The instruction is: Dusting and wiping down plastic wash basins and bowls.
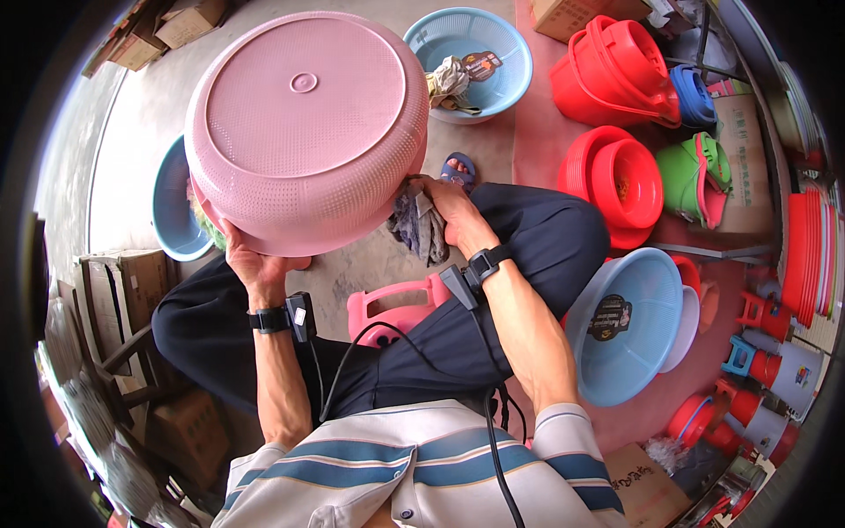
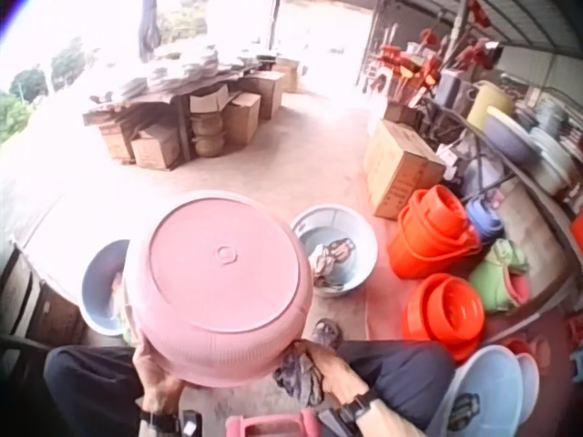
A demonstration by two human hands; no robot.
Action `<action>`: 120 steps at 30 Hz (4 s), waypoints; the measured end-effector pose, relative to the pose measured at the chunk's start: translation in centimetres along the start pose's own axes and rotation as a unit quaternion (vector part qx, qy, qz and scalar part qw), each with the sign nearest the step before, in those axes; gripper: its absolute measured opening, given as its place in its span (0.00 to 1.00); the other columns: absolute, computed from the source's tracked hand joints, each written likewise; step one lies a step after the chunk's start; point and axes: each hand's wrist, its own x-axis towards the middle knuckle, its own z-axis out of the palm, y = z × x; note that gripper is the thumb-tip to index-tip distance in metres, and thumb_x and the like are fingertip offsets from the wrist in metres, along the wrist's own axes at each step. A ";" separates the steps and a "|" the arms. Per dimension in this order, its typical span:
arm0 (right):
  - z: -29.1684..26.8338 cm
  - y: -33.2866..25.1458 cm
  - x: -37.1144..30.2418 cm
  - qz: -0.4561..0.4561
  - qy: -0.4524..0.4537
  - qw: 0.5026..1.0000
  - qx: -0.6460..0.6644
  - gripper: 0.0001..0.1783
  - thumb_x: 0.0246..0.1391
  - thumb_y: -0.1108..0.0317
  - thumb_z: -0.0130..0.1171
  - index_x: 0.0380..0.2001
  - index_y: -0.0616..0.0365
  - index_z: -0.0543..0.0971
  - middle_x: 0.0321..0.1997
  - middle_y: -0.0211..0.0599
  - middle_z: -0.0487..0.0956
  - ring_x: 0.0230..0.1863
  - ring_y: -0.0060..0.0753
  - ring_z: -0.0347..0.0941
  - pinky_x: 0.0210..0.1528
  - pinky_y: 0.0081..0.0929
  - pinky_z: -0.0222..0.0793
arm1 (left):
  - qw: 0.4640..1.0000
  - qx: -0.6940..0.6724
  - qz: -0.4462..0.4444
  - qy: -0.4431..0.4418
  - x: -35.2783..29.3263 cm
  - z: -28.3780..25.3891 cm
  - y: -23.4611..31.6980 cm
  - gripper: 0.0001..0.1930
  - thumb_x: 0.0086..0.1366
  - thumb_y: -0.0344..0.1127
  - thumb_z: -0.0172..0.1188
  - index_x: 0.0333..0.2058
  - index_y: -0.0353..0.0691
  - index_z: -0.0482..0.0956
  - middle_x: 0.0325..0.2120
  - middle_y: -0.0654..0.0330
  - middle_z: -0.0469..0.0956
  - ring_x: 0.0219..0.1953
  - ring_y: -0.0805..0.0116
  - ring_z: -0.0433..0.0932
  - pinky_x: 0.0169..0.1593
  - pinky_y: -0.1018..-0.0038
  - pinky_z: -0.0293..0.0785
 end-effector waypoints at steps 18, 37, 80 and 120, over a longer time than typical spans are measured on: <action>5.7 7.6 -3.2 0.174 -0.101 0.974 0.103 0.10 0.56 0.60 0.59 0.35 0.55 0.77 0.28 0.32 0.79 0.28 0.29 0.77 0.32 0.31 0.77 | 0.998 -0.010 0.043 0.036 0.2 0.7 -1.1 0.26 0.72 0.52 0.52 0.61 0.43 0.68 0.60 0.61 0.70 0.63 0.58 0.66 0.68 0.51 0.55; 0.7 1.0 -0.6 -0.059 0.087 0.991 -0.083 0.10 0.53 0.68 0.62 0.32 0.65 0.79 0.26 0.42 0.81 0.25 0.37 0.79 0.29 0.34 0.78 | 0.998 -0.045 -0.014 0.037 1.4 -2.4 -1.6 0.27 0.70 0.53 0.52 0.61 0.43 0.68 0.59 0.60 0.72 0.61 0.55 0.69 0.67 0.49 0.59; -0.5 -1.4 0.1 -0.018 0.011 0.988 -0.155 0.13 0.59 0.68 0.61 0.45 0.63 0.79 0.34 0.32 0.81 0.33 0.25 0.79 0.37 0.22 0.77 | 0.997 -0.067 -0.027 -0.004 0.9 -2.7 -0.4 0.27 0.71 0.52 0.51 0.62 0.43 0.67 0.60 0.59 0.71 0.61 0.55 0.69 0.66 0.48 0.60; 1.5 -1.3 -4.3 -0.119 -0.091 0.987 -0.051 0.19 0.56 0.68 0.56 0.50 0.63 0.77 0.41 0.30 0.80 0.40 0.20 0.76 0.47 0.21 0.73 | 0.973 -0.197 -0.111 0.041 4.0 -8.2 -2.8 0.20 0.74 0.44 0.48 0.56 0.39 0.73 0.54 0.56 0.77 0.55 0.59 0.76 0.62 0.56 0.69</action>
